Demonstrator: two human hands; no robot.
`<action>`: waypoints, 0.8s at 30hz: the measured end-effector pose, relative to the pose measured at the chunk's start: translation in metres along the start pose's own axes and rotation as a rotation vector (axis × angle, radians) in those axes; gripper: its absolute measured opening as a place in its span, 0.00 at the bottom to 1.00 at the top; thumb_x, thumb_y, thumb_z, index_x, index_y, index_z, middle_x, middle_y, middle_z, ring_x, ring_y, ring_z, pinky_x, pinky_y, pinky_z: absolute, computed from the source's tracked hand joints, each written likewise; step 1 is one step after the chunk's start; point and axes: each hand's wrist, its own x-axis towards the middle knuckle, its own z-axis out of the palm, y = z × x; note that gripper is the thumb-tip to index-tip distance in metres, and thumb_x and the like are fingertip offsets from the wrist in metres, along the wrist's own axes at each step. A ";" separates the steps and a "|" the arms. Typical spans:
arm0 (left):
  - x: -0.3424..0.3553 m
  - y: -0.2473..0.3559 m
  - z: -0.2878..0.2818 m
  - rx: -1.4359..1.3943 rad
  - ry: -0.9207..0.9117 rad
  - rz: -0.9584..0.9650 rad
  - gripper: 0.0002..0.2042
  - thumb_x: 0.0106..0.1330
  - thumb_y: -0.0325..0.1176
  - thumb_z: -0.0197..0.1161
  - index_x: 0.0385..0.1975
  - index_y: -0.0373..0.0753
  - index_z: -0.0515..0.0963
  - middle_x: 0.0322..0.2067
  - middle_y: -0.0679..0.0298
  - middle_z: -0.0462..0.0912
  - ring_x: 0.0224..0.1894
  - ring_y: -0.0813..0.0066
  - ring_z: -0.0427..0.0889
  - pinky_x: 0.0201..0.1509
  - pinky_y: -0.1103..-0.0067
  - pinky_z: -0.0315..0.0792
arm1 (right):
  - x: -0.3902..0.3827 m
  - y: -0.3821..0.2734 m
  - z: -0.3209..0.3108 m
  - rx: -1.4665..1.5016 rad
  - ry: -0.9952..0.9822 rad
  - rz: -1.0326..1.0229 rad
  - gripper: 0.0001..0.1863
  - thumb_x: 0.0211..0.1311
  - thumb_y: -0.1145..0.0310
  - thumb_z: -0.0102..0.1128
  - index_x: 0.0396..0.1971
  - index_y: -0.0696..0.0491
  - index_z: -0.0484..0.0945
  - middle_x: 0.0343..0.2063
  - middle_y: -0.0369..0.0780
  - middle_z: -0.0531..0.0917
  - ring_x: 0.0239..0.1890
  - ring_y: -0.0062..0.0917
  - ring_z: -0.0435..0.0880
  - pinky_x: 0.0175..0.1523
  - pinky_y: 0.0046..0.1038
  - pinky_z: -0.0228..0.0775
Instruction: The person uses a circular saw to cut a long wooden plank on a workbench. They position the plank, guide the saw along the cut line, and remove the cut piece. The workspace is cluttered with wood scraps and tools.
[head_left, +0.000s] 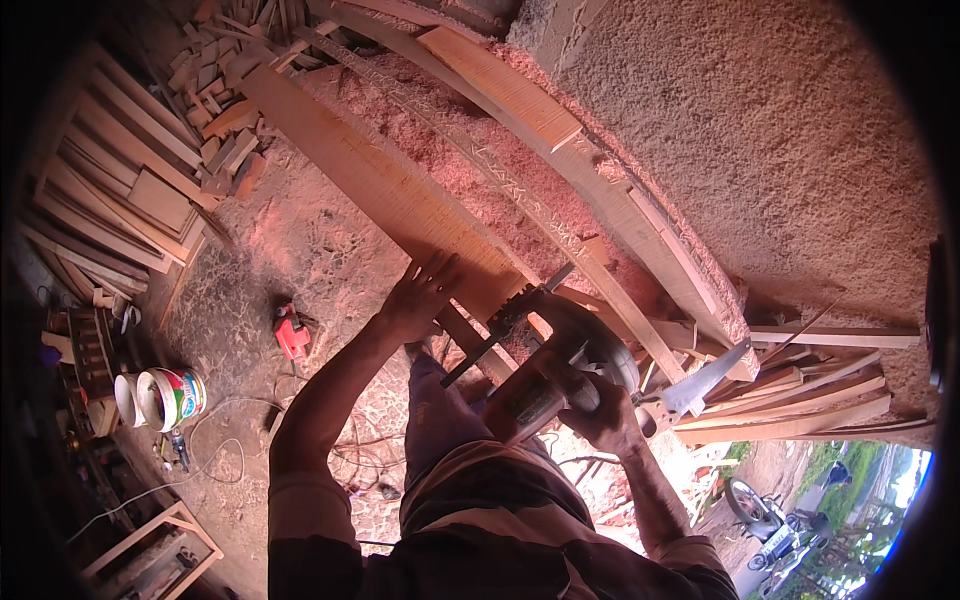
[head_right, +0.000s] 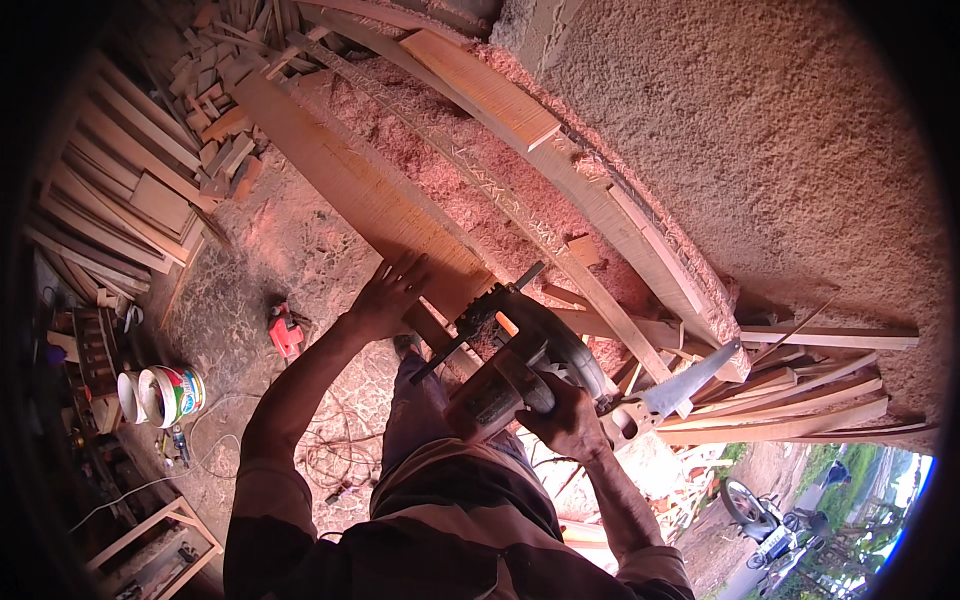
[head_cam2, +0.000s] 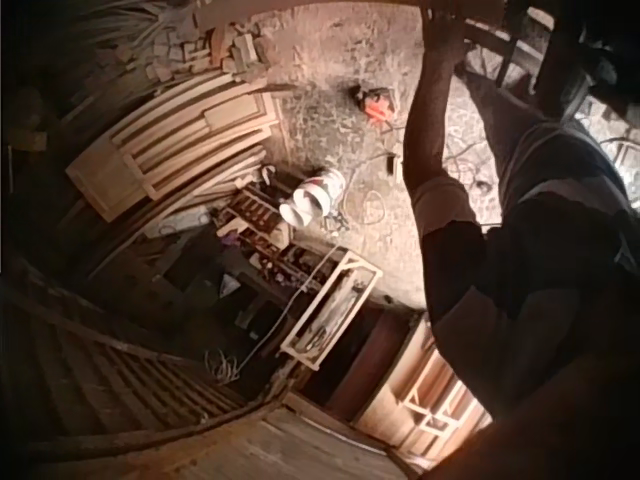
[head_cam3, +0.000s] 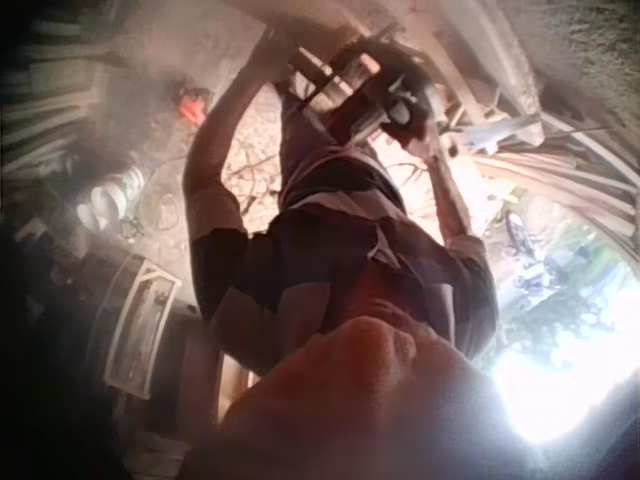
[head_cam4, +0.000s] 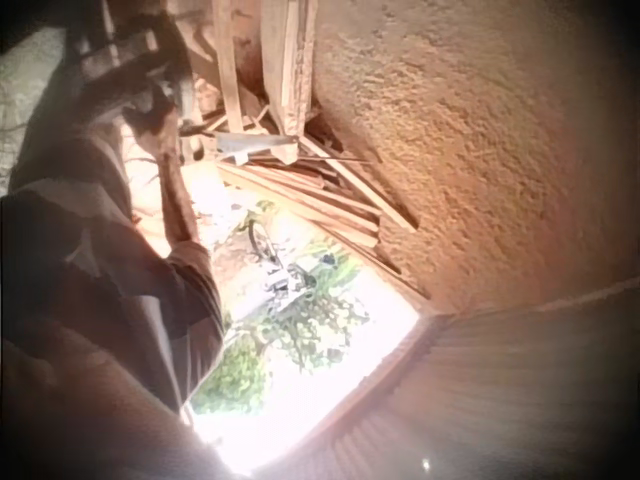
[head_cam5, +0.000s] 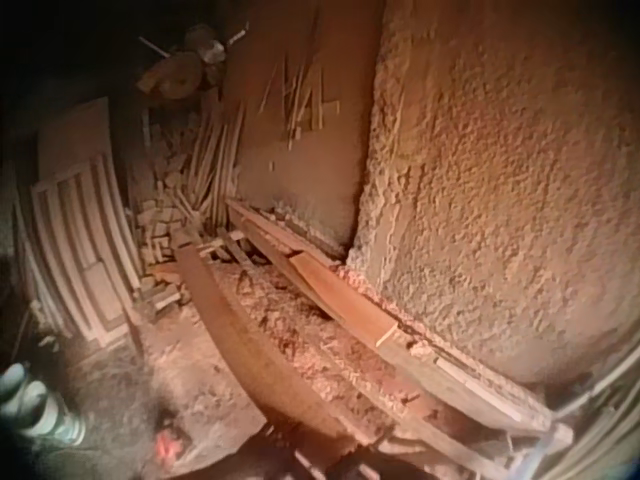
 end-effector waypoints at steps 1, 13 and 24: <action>0.007 0.000 0.006 -0.011 0.001 0.013 0.54 0.41 0.46 0.83 0.71 0.38 0.63 0.75 0.48 0.57 0.78 0.47 0.49 0.79 0.52 0.47 | 0.002 0.005 -0.001 -0.019 0.013 -0.003 0.28 0.50 0.64 0.76 0.53 0.56 0.81 0.35 0.49 0.88 0.39 0.38 0.89 0.45 0.37 0.80; 0.018 0.001 0.073 0.249 0.235 -0.004 0.28 0.66 0.38 0.54 0.66 0.35 0.70 0.68 0.50 0.69 0.74 0.54 0.62 0.79 0.66 0.56 | 0.022 0.029 -0.016 -0.004 -0.093 -0.013 0.29 0.51 0.66 0.75 0.54 0.60 0.79 0.37 0.51 0.89 0.41 0.34 0.91 0.45 0.34 0.81; 0.018 0.002 0.033 0.471 0.088 0.171 0.33 0.60 0.43 0.56 0.63 0.28 0.71 0.63 0.51 0.75 0.72 0.55 0.66 0.82 0.63 0.50 | 0.028 0.040 -0.011 0.055 -0.180 -0.099 0.31 0.52 0.65 0.77 0.57 0.58 0.78 0.43 0.48 0.88 0.47 0.39 0.88 0.51 0.37 0.79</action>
